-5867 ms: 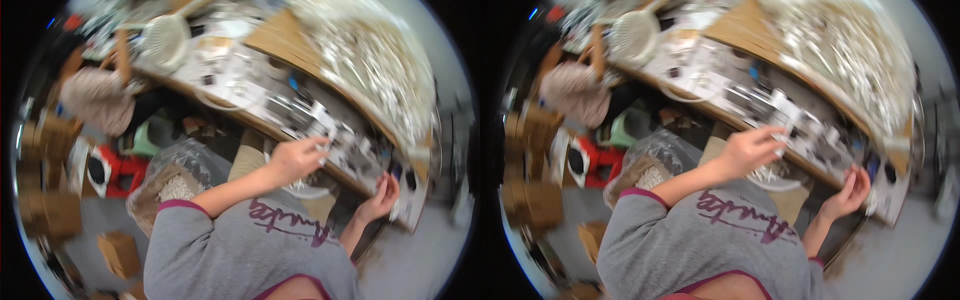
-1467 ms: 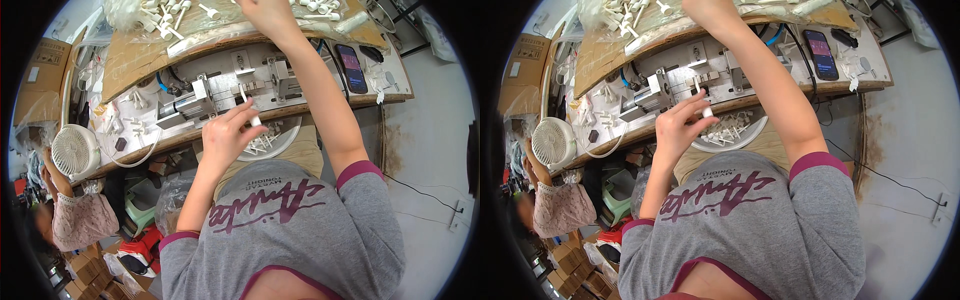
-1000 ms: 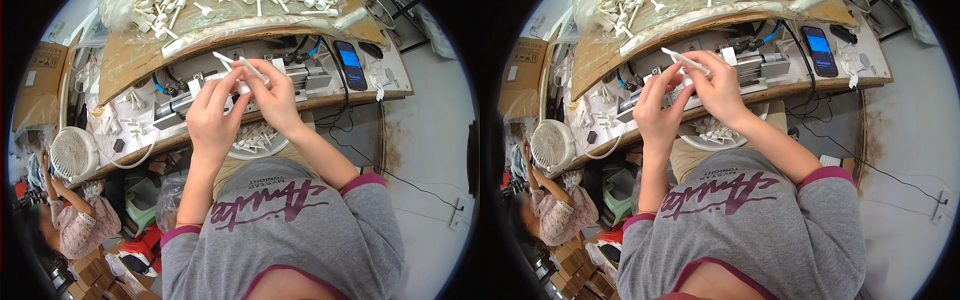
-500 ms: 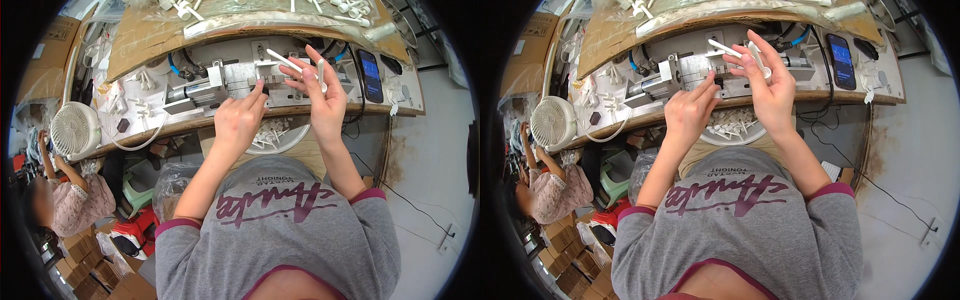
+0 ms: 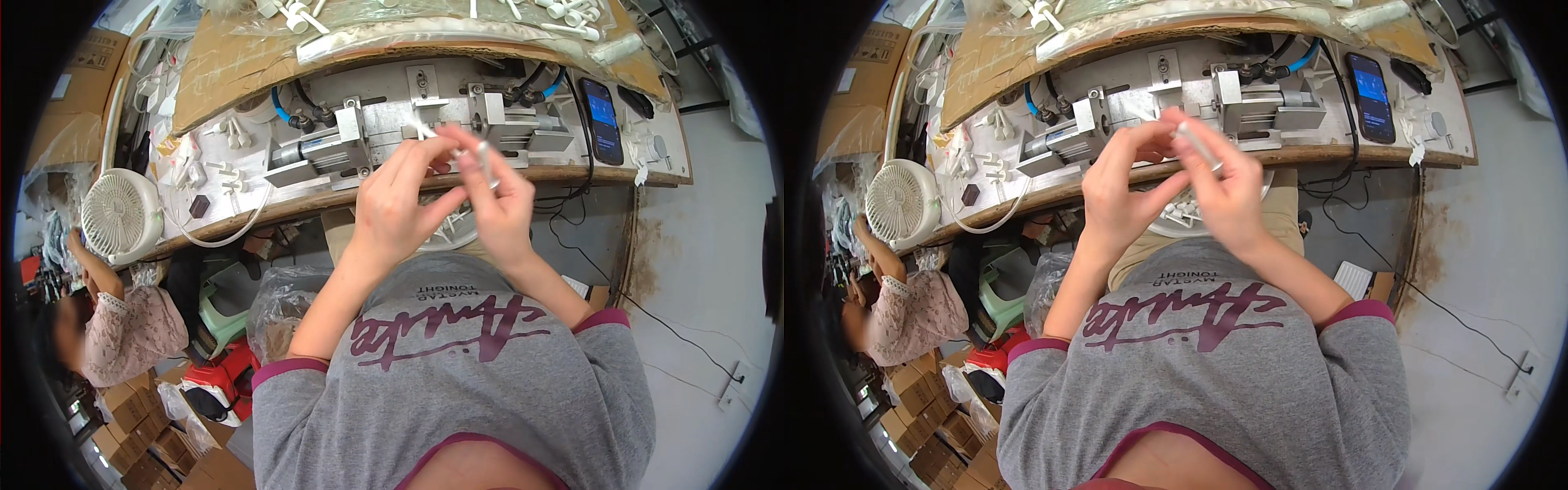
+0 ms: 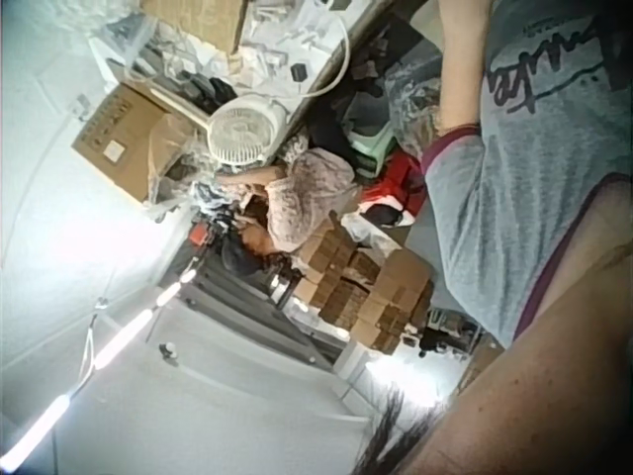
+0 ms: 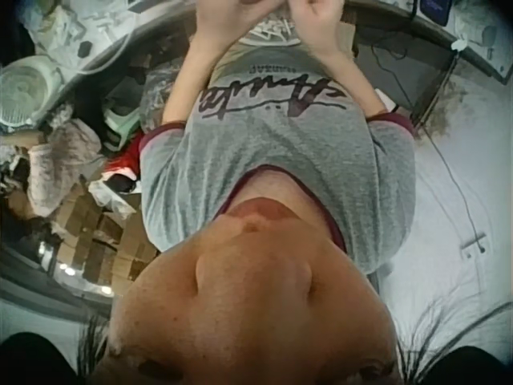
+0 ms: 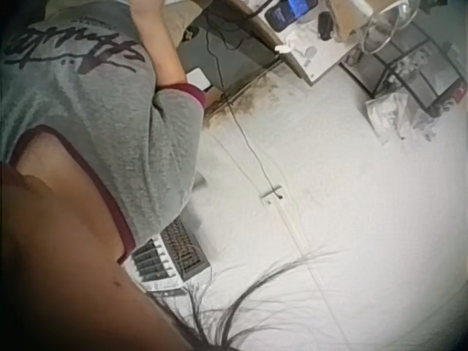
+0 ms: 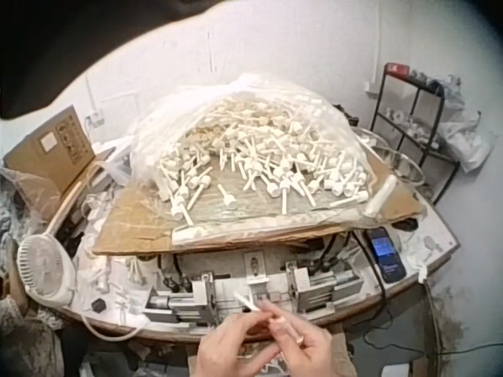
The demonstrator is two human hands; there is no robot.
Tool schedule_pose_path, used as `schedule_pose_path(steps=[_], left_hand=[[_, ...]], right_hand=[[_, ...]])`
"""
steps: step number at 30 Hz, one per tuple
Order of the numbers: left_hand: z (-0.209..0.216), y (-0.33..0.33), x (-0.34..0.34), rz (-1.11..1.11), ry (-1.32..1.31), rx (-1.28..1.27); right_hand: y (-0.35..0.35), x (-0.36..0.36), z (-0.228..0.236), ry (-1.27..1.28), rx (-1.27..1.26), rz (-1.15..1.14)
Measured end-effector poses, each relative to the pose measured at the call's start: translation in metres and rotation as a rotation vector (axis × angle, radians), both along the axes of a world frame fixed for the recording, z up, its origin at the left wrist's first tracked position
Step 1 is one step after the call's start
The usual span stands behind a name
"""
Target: The user is assembling small white plastic medical or industrial components using a manual press tool on a workbench.
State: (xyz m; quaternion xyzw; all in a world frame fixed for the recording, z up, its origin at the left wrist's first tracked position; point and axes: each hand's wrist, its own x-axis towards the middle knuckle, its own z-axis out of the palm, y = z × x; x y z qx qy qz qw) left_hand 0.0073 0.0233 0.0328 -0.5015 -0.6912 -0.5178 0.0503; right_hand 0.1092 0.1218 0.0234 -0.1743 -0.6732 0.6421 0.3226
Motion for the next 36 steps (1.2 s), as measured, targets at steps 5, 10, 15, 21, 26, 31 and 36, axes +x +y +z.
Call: schedule_pose_path(steps=[5,10,15,21,26,31,36], left_hand=[[0.006,-0.006,-0.001,0.001,0.026,0.010],[-0.003,-0.021,-0.005,0.061,0.169,-0.185],[-0.030,-0.020,-0.009,0.063,0.388,-0.419],[-0.029,-0.011,-0.008,0.083,0.433,-0.417],[-0.035,-0.011,-0.009,0.130,0.480,-0.455],[-0.029,-0.009,-0.013,0.100,0.440,-0.455],[-0.028,-0.011,-0.012,0.108,0.406,-0.461]], right_hand=[[0.001,0.003,0.002,-0.053,-0.138,0.107],[0.023,0.007,0.002,-0.080,-0.066,-0.034],[0.036,0.021,0.003,-0.028,-0.355,0.115],[0.019,0.018,0.012,-0.010,-0.117,0.045],[0.024,0.020,0.014,-0.028,-0.115,0.024],[0.020,0.015,0.030,0.023,-0.313,-0.036],[0.027,0.023,0.024,0.045,-0.299,0.072]])
